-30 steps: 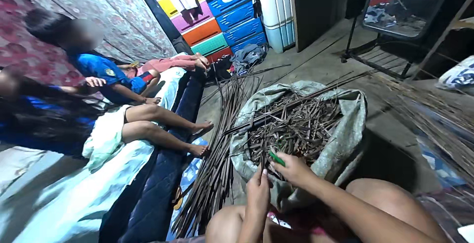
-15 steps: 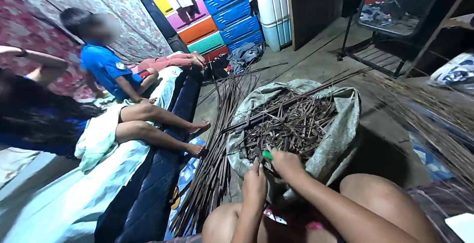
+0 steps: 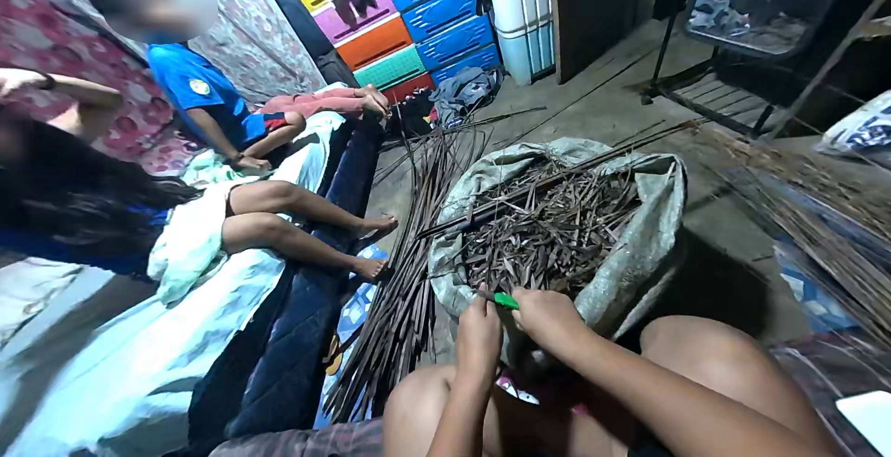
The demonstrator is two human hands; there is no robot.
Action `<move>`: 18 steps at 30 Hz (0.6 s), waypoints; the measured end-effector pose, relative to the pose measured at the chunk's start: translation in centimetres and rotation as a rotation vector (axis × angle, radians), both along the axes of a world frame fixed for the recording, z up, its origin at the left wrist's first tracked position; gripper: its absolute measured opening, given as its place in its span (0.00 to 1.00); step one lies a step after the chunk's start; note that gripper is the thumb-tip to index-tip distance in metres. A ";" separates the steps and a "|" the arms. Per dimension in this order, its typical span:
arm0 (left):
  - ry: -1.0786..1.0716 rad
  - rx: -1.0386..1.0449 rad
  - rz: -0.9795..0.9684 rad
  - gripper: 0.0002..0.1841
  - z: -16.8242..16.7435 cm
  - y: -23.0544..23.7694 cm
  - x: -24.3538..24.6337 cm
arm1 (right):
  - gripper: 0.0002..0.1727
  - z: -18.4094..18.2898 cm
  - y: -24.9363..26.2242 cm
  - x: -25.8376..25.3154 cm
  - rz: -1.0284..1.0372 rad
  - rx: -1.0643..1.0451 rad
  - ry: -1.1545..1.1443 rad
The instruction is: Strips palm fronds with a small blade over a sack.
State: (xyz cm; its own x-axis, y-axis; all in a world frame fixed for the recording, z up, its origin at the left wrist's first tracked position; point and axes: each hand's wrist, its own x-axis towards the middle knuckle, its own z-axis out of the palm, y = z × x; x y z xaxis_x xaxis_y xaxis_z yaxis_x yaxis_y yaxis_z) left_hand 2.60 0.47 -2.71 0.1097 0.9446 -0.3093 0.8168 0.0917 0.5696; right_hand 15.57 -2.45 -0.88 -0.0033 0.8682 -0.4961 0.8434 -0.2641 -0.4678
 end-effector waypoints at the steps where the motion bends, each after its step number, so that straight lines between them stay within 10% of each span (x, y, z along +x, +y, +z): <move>1: -0.002 0.003 -0.001 0.22 -0.1 -0.1 0.0 | 0.20 -0.1 0.3 -0.1 -0.009 0.006 -0.024; 9: -0.076 -0.032 -0.019 0.23 -0.2 -1.1 0.2 | 0.20 -1.7 3.6 3.6 -0.309 0.065 -0.070; 18: -0.432 -0.149 0.131 0.17 -0.1 -0.3 -0.2 | 0.20 -1.0 0.6 0.6 -0.036 0.021 0.079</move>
State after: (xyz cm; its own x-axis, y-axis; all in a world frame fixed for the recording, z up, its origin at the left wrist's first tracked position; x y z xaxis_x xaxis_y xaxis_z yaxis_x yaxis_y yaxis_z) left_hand 2.39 0.20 -2.79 0.1410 0.9080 -0.3945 0.4846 0.2842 0.8273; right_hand 16.19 -1.81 -1.83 -0.0100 0.8789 -0.4769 0.7937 -0.2831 -0.5383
